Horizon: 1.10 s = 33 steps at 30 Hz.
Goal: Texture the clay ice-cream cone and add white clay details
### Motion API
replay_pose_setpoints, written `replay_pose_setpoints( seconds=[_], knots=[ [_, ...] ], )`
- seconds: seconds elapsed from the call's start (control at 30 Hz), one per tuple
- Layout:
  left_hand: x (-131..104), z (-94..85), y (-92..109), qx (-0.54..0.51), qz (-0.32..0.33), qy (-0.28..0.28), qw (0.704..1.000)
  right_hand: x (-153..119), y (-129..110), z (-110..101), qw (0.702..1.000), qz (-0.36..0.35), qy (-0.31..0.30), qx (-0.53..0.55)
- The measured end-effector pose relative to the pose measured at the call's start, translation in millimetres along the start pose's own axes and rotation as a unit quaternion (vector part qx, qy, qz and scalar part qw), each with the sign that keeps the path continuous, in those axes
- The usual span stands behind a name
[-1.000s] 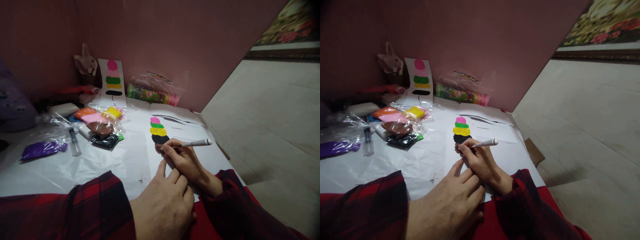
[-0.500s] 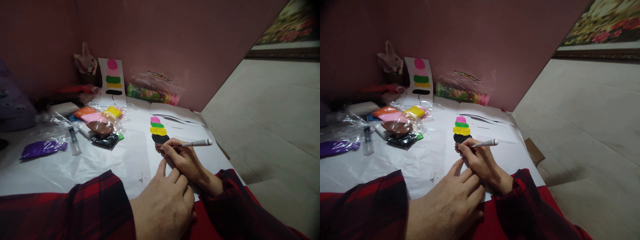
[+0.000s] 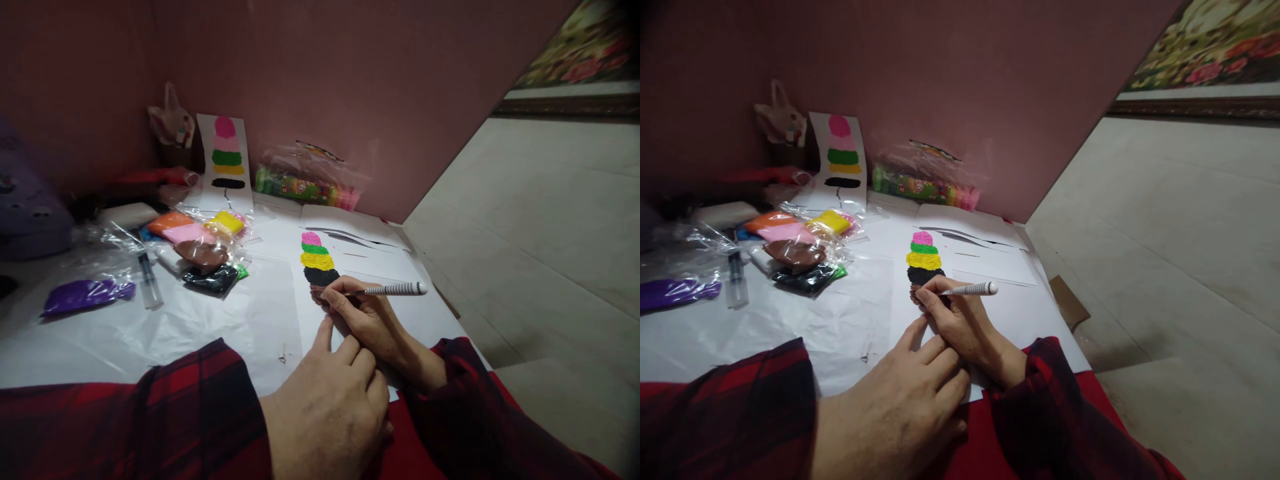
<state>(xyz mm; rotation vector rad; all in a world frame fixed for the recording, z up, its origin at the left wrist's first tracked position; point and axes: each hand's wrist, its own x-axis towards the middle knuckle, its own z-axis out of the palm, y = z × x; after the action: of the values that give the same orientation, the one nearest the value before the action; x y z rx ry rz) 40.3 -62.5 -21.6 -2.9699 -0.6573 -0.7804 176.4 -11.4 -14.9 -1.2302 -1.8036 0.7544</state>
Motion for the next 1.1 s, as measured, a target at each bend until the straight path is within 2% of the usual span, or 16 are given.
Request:
replay_pose_setpoints(
  seconds=[0.57, 1.1],
  knots=[
    [-1.5, -2.2, 0.5, -0.005, 0.001, -0.008, 1.0, 0.1, -4.1, -0.7, 0.999, -0.011, -0.001, -0.036],
    [-1.6, -3.7, 0.5, 0.0, 0.001, -0.009, 1.0, 0.9, -8.2, -4.1, 0.997, -0.007, -0.026, -0.076]
  ],
)
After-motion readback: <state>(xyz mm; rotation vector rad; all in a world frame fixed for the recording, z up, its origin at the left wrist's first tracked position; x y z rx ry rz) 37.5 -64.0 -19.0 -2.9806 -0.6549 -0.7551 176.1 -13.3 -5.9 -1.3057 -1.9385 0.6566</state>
